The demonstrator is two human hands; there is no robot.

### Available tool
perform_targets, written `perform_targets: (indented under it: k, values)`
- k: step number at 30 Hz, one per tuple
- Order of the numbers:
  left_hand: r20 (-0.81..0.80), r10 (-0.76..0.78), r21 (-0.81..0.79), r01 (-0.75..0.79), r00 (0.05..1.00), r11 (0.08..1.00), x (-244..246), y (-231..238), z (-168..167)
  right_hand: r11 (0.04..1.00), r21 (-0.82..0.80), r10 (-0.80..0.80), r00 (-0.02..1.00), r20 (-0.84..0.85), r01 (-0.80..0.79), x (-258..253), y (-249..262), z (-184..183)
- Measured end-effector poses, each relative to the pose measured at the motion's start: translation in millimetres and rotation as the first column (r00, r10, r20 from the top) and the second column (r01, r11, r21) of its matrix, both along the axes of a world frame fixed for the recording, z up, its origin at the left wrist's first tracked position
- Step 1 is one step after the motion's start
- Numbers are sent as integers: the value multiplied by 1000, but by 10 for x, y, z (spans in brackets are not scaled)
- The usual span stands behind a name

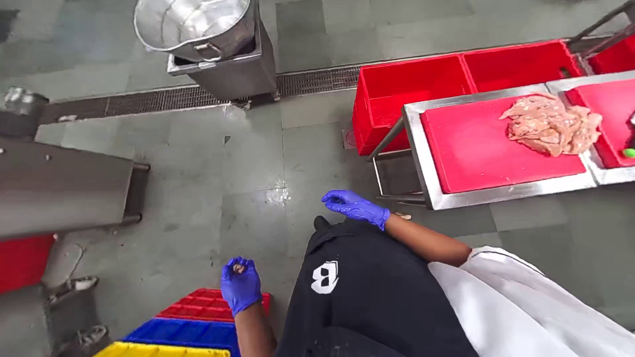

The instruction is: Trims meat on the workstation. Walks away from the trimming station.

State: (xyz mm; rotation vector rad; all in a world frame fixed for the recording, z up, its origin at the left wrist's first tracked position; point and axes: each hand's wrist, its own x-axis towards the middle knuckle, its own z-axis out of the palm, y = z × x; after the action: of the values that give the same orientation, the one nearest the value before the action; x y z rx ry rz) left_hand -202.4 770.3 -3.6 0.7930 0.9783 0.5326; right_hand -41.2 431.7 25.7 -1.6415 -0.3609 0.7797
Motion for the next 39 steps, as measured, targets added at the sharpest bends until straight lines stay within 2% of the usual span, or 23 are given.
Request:
perform_targets:
  k: [3,5,8,11,13,14,16,18,19,21,23,25,27,29,32,34,36,39]
  values:
    - [-31,-235,114,237,971,965,1038,246,217,979,72,-179,975,-130,189,95,133,69]
    - [29,-450,155,441,892,884,1815,3,333,932,134,-312,932,-183,338,196,97,145]
    - [142,-776,257,734,614,628,2683,-647,433,820,260,-436,850,-295,510,392,39,167]
    - [123,-962,459,845,244,273,3155,-1437,549,677,388,-464,772,-435,626,666,-46,112]
    - [33,-997,631,773,64,71,3340,-1925,625,515,458,-440,682,-584,724,886,-166,121]
    - [-23,-1000,727,686,-13,-25,3429,-2110,637,416,499,-411,647,-642,760,992,-226,112]
    - [-153,-979,873,447,-133,-197,3613,-2440,641,210,544,-366,581,-727,813,1174,-389,137]
    - [-286,-929,927,179,-237,-331,3785,-2681,611,58,533,-368,515,-774,844,1282,-513,221]
    - [-336,-897,926,73,-286,-370,3863,-2768,583,-24,495,-366,453,-813,868,1314,-545,268]
    - [-367,-837,921,-30,-405,-389,4042,-2952,536,-181,383,-395,290,-872,906,1399,-616,360]
    - [-336,-764,923,-33,-552,-382,4230,-3117,539,-288,340,-474,175,-863,895,1476,-682,327]
    - [-226,-711,934,58,-666,-352,4428,-3245,549,-357,368,-569,112,-815,859,1535,-722,245]
    - [-128,-673,935,138,-729,-327,4714,-3363,521,-453,365,-606,19,-795,813,1616,-768,120]
    - [-127,-658,917,166,-742,-364,5120,-3443,444,-567,278,-585,-141,-799,775,1728,-819,55]
    - [-237,-631,805,215,-739,-553,5846,-3456,228,-699,171,-520,-329,-788,694,1855,-836,51]
    - [-335,-593,680,247,-732,-690,6354,-3453,97,-766,166,-474,-371,-798,621,1937,-850,45]
    - [-430,-561,576,263,-707,-774,6774,-3464,59,-800,194,-458,-370,-808,567,2000,-834,66]
    - [-426,-612,552,344,-667,-759,7138,-3629,206,-802,251,-489,-354,-797,542,2161,-820,101]
